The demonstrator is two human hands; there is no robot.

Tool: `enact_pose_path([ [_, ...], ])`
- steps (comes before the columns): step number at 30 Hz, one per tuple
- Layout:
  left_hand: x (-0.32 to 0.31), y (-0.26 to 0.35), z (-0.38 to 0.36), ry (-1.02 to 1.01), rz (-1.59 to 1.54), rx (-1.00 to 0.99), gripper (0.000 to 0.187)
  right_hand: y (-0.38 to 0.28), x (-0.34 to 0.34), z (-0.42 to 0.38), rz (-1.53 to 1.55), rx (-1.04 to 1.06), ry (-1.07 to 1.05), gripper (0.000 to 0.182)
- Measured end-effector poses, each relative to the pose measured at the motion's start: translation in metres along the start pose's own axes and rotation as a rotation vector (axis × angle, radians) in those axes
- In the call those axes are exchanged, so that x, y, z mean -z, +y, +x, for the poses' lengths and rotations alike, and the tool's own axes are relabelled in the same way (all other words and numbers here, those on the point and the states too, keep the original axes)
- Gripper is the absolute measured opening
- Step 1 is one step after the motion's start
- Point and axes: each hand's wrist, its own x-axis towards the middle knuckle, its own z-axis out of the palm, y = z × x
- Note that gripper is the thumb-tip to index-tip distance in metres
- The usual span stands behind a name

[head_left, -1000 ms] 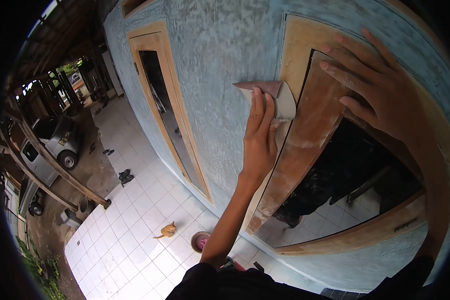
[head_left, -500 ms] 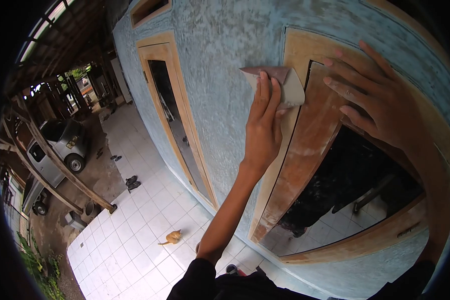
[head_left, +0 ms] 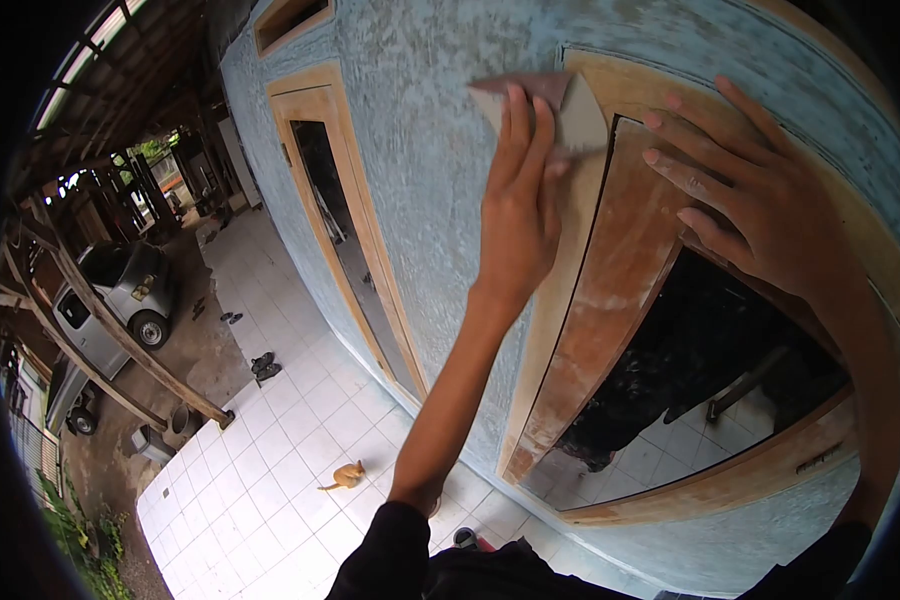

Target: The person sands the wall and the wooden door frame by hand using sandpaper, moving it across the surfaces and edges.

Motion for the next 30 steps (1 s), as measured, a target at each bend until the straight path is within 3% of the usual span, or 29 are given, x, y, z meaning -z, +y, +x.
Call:
enact_pose_path([
  [2,-0.002,-0.008,0.022,0.082,0.070,-0.098,0.048,-0.001,0.000,0.000,-0.011,-0.002,-0.022,0.056],
  [5,-0.001,-0.009,0.049,0.061,-0.062,-0.072,0.052,-0.009,-0.004,-0.001,-0.043,-0.026,-0.039,0.065],
  [9,-0.002,-0.004,0.029,0.042,-0.010,-0.040,0.052,-0.022,-0.011,-0.003,-0.085,-0.105,-0.019,0.074],
  [19,0.001,-0.007,0.039,0.058,-0.052,-0.025,0.055,-0.025,-0.012,-0.004,-0.112,-0.140,-0.029,0.075],
  [25,0.000,-0.005,0.001,0.023,0.000,0.001,0.054,-0.027,-0.011,-0.004,-0.106,-0.150,-0.058,0.075],
  [30,0.002,-0.009,0.026,0.032,-0.044,0.011,0.059,-0.027,-0.009,-0.003,-0.112,-0.147,-0.063,0.074],
])
